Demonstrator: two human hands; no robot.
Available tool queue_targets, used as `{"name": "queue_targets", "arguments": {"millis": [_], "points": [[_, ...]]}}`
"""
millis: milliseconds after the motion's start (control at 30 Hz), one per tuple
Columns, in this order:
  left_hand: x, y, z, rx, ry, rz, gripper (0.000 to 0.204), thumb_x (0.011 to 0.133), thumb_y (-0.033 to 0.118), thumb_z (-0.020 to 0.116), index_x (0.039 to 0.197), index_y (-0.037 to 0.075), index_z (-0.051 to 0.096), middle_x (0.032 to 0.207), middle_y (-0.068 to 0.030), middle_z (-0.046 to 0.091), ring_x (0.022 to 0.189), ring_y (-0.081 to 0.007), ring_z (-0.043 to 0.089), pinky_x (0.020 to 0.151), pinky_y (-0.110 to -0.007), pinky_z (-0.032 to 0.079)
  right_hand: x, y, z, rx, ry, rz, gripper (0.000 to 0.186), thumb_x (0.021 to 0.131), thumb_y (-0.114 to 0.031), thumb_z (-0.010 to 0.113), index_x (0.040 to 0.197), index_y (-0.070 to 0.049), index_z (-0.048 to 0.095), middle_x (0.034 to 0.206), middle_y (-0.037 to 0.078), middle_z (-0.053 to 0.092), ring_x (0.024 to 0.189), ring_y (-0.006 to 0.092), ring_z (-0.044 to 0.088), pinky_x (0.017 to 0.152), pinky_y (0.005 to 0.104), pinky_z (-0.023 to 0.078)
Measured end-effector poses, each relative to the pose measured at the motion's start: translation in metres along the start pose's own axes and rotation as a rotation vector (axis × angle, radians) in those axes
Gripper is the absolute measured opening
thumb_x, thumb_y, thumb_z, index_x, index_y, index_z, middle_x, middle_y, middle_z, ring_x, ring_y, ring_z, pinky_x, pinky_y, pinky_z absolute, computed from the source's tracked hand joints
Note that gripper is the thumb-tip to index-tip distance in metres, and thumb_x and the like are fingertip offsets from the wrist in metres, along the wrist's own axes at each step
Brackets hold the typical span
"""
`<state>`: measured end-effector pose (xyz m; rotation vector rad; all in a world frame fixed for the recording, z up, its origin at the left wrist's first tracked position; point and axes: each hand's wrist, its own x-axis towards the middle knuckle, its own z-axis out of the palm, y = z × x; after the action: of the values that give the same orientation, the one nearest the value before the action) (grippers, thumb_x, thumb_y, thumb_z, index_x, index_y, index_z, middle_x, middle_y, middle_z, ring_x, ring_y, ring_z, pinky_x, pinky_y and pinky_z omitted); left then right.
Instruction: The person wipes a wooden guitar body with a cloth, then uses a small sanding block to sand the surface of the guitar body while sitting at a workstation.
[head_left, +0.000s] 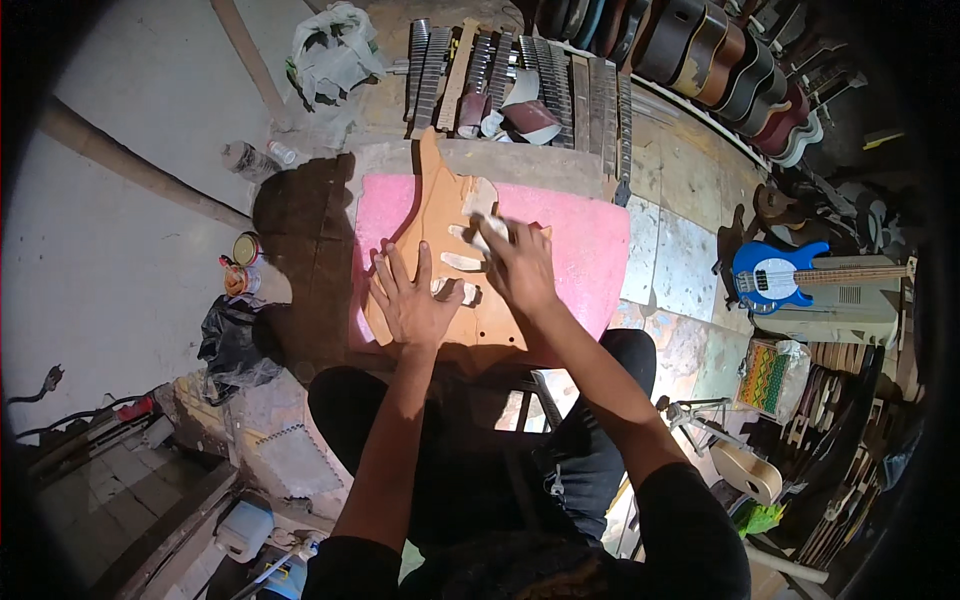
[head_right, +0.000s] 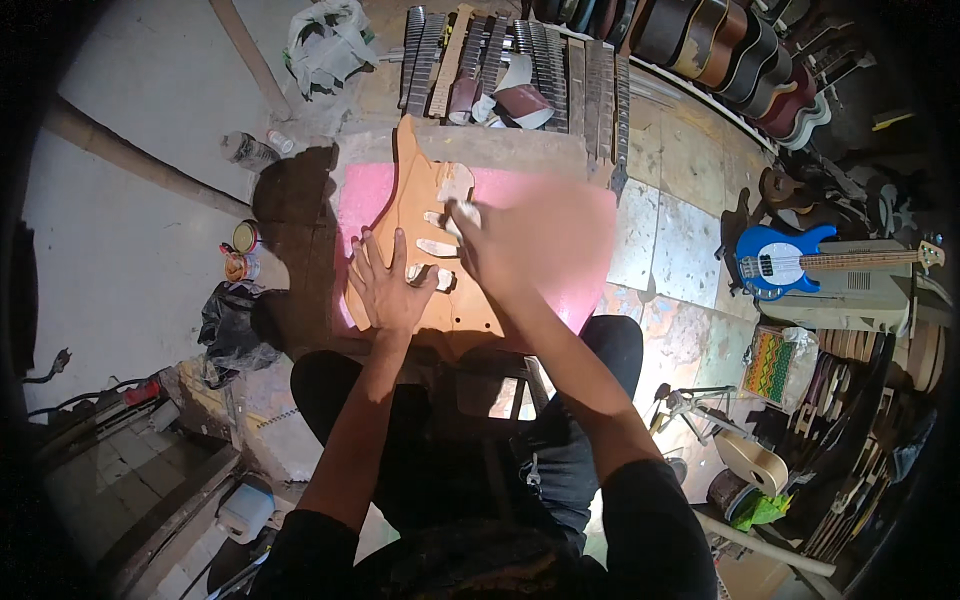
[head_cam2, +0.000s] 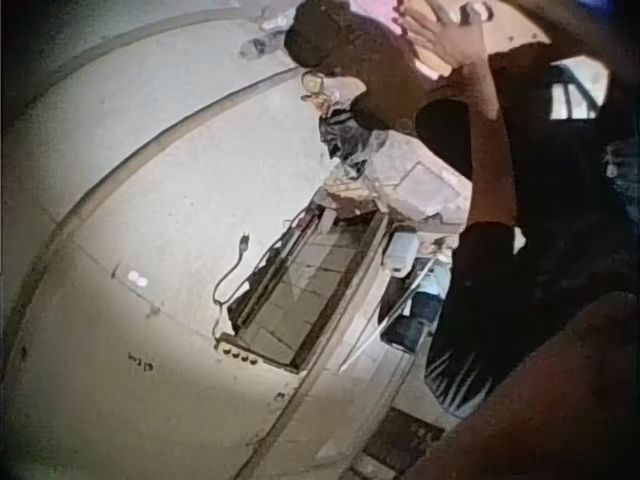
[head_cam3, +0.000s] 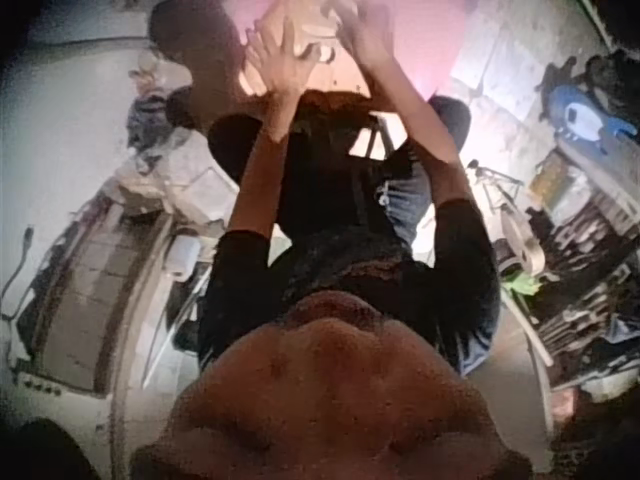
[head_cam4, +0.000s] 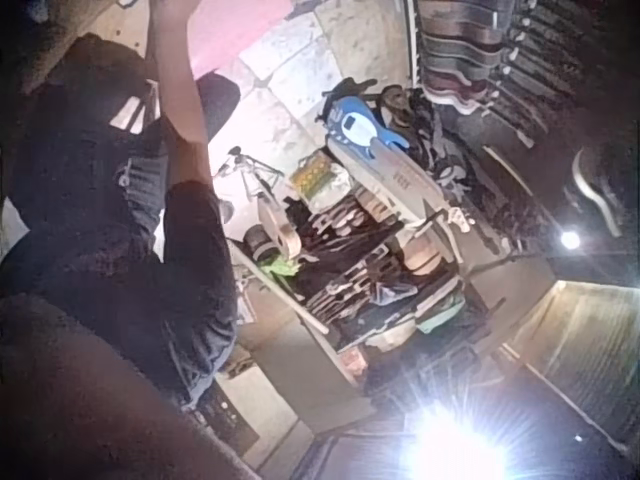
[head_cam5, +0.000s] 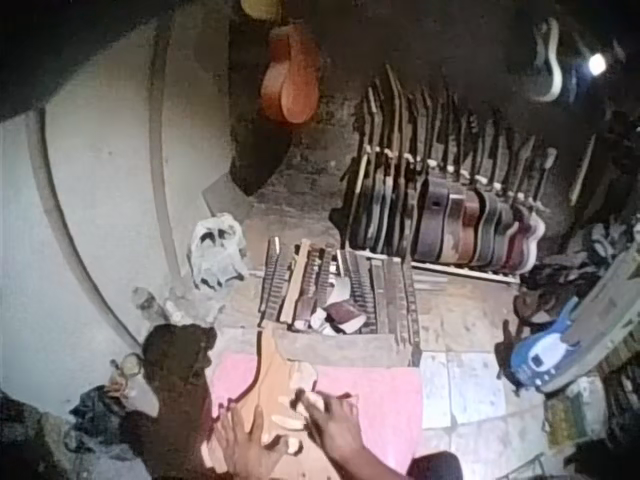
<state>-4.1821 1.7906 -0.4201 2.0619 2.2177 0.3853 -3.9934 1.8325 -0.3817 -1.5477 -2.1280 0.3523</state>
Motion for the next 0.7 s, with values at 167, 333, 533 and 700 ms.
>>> {"name": "queue_targets", "arguments": {"millis": [167, 333, 533, 700], "points": [[-0.002, -0.001, 0.0, 0.022, -0.014, -0.005, 0.086, 0.076, 0.062, 0.068, 0.15, 0.025, 0.044, 0.159, -0.0228, 0.023, 0.146, -0.0458, 0.021, 0.116, -0.065, 0.016, -0.033, 0.003, 0.003, -0.013, 0.0, -0.05, 0.06, 0.079, -0.013, 0.073, 0.137, -0.018, 0.058, 0.129, 0.016, 0.056, 0.112, 0.0352, 0.052, 0.095, 0.0465, 0.04], [0.001, 0.004, -0.007, -0.002, -0.029, -0.003, 0.086, 0.077, 0.057, 0.069, 0.151, 0.024, 0.041, 0.16, -0.0232, 0.021, 0.147, -0.0442, 0.018, 0.115, -0.065, 0.017, -0.028, 0.003, -0.001, 0.056, 0.013, -0.044, 0.059, 0.08, -0.014, 0.072, 0.137, -0.017, 0.058, 0.126, 0.017, 0.057, 0.111, 0.0348, 0.052, 0.094, 0.0471, 0.04], [-0.001, 0.0, -0.002, 0.005, -0.022, -0.009, 0.086, 0.077, 0.058, 0.069, 0.151, 0.025, 0.041, 0.161, -0.0223, 0.019, 0.147, -0.0439, 0.018, 0.116, -0.064, 0.016, -0.029, 0.005, 0.007, 0.029, 0.055, -0.031, 0.058, 0.081, -0.014, 0.071, 0.137, -0.018, 0.059, 0.131, 0.016, 0.055, 0.116, 0.035, 0.052, 0.096, 0.0482, 0.04], [0.001, 0.002, -0.001, 0.019, -0.008, -0.003, 0.087, 0.075, 0.061, 0.068, 0.15, 0.026, 0.043, 0.16, -0.0227, 0.022, 0.147, -0.0451, 0.019, 0.116, -0.064, 0.016, -0.061, 0.011, -0.011, 0.07, -0.054, 0.048, 0.059, 0.08, -0.013, 0.071, 0.137, -0.018, 0.059, 0.129, 0.017, 0.056, 0.112, 0.0353, 0.054, 0.096, 0.0474, 0.04]]}}
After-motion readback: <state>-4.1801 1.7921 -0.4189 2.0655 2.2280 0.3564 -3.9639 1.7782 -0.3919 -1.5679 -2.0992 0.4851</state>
